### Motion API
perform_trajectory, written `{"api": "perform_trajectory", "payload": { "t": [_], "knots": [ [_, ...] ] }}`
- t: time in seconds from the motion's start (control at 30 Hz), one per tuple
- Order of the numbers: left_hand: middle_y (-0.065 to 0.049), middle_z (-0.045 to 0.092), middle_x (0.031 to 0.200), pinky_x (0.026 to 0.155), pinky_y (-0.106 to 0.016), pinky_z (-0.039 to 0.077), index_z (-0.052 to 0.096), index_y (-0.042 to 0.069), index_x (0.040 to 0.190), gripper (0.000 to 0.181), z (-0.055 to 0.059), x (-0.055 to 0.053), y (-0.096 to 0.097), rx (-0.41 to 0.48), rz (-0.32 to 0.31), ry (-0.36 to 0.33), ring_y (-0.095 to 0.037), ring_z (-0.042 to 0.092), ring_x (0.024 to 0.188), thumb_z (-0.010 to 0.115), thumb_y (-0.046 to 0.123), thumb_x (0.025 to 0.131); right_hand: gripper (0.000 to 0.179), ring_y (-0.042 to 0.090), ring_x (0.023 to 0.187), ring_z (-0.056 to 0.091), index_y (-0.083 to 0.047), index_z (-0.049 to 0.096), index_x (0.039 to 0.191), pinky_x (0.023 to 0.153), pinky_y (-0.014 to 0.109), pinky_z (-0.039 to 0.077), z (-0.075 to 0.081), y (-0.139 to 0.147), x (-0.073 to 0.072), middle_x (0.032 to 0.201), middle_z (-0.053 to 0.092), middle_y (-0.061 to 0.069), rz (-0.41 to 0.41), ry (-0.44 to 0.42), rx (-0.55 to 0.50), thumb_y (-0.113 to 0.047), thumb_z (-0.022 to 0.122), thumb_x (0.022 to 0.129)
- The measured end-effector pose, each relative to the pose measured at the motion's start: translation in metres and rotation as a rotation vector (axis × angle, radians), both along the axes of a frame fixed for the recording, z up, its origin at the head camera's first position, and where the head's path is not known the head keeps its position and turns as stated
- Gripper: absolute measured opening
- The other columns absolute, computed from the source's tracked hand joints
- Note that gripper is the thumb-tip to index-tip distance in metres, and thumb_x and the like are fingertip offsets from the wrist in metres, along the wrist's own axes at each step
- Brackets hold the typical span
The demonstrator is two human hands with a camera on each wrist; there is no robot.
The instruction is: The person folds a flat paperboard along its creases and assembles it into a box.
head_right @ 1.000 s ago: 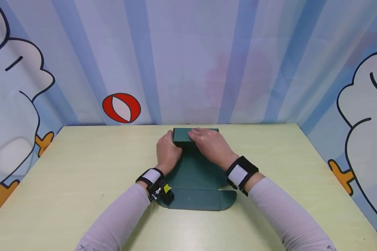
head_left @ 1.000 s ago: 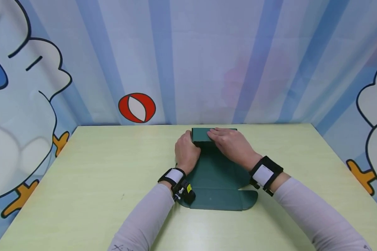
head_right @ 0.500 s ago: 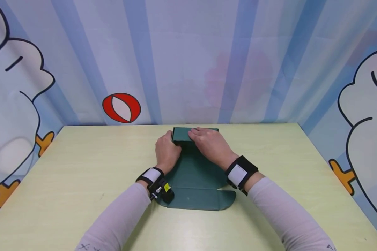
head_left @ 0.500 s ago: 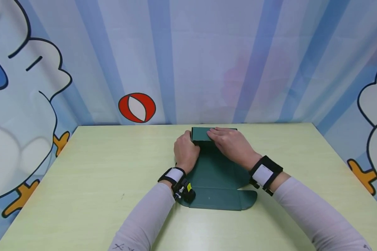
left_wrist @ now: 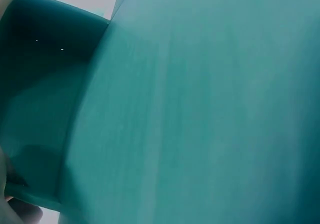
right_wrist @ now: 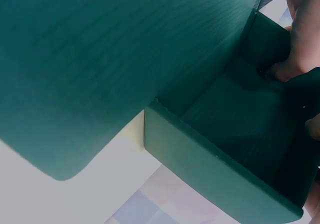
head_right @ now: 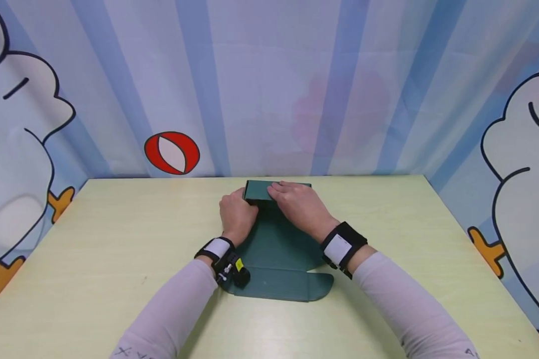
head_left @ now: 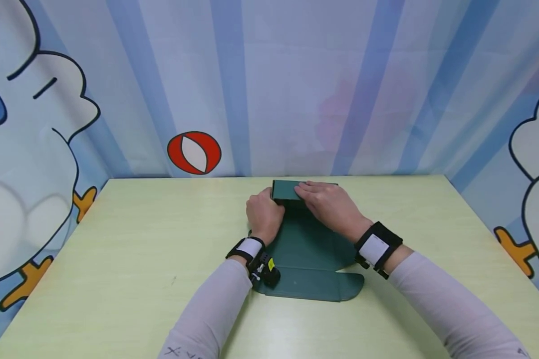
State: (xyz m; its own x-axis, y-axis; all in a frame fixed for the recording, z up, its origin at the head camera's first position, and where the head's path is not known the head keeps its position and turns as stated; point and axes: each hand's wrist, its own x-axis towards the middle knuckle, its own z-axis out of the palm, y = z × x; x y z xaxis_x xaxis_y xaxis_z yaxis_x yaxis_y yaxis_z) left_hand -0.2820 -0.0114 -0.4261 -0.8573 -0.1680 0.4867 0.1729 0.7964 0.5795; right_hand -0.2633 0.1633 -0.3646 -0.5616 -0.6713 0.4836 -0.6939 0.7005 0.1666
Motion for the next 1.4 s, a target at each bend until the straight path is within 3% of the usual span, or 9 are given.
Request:
{"api": "perform_trajectory", "payload": {
  "t": [0.57,0.87,1.4],
  "knots": [
    [-0.011,0.067,0.064,0.061,-0.039,0.060,0.068,0.006,0.078,0.016,0.0009,0.0029,0.0000,-0.010,-0.038,0.020,-0.028,0.072,0.068,0.063,0.014,0.092,0.036,0.027,0.111,0.070,-0.006,0.068,0.125,0.090,0.042,0.058,-0.0004,-0.0006,0.0006,0.121,0.071,0.015,-0.002,0.006,-0.004,-0.010,0.071,0.090],
    [-0.011,0.064,0.061,0.059,-0.040,0.058,0.062,0.008,0.070,0.019,0.0002,0.0012,0.0011,-0.036,-0.013,0.031,-0.029,0.071,0.067,0.064,0.012,0.088,0.036,0.026,0.111,0.070,-0.006,0.068,0.125,0.090,0.041,0.058,0.0006,-0.0024,0.0004,0.121,0.071,0.014,-0.005,0.004,0.009,-0.009,0.071,0.089],
    [-0.012,0.065,0.061,0.059,-0.042,0.058,0.063,0.008,0.069,0.019,0.0001,0.0020,0.0046,-0.019,0.034,0.036,-0.030,0.069,0.065,0.067,0.010,0.087,0.036,0.027,0.111,0.070,-0.005,0.069,0.125,0.090,0.041,0.058,-0.0002,-0.0015,-0.0002,0.122,0.071,0.015,-0.009,0.014,0.013,-0.009,0.072,0.089]
  ]
}}
